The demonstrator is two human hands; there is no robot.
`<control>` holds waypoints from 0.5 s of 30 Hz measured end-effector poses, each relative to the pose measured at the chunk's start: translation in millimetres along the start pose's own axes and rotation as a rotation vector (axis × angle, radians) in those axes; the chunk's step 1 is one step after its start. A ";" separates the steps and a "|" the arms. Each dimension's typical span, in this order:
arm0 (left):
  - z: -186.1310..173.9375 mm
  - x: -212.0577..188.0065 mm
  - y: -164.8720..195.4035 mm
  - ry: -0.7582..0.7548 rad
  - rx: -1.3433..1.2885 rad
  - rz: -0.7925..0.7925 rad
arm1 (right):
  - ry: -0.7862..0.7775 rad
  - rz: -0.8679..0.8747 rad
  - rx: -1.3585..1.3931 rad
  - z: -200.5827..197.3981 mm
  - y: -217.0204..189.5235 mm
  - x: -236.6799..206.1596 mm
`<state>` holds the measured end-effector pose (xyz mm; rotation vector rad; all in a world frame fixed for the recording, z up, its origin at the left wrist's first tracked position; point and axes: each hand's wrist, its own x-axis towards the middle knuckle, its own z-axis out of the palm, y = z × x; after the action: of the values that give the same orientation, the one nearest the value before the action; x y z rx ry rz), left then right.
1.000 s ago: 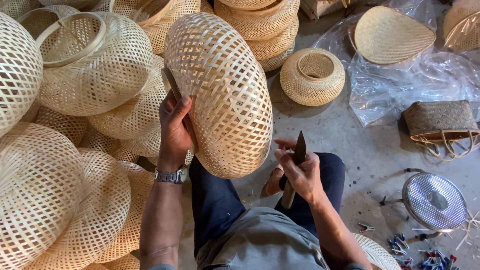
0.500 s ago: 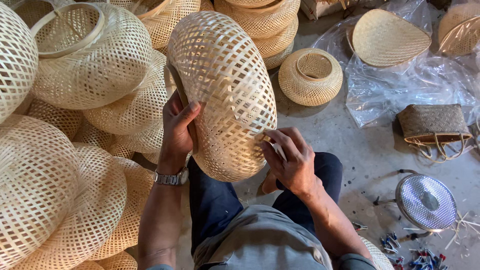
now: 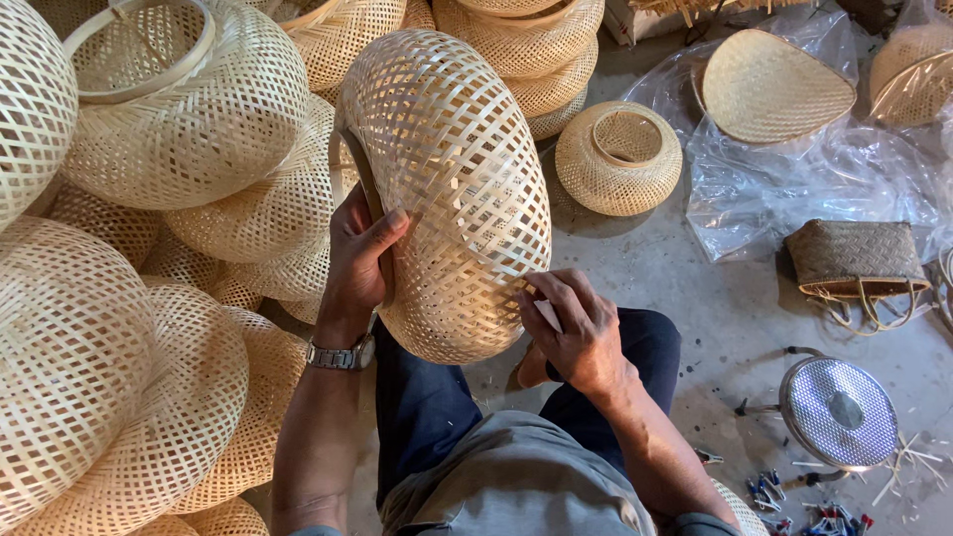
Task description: The person sits on the floor and uses a knife to trim and smooth the woven edges of a large basket. They rotate the basket to access different sections, scraping away loose fibers and refining the rim.
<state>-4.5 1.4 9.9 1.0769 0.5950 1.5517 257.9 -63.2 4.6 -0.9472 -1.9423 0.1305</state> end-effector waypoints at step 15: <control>14.0 -15.0 9.1 -0.064 0.112 0.086 | -0.031 0.301 0.391 -20.6 -8.6 11.4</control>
<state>3.1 -17.7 19.0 1.2462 0.6043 1.5664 266.3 -67.3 27.8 -0.9664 -1.7038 0.6760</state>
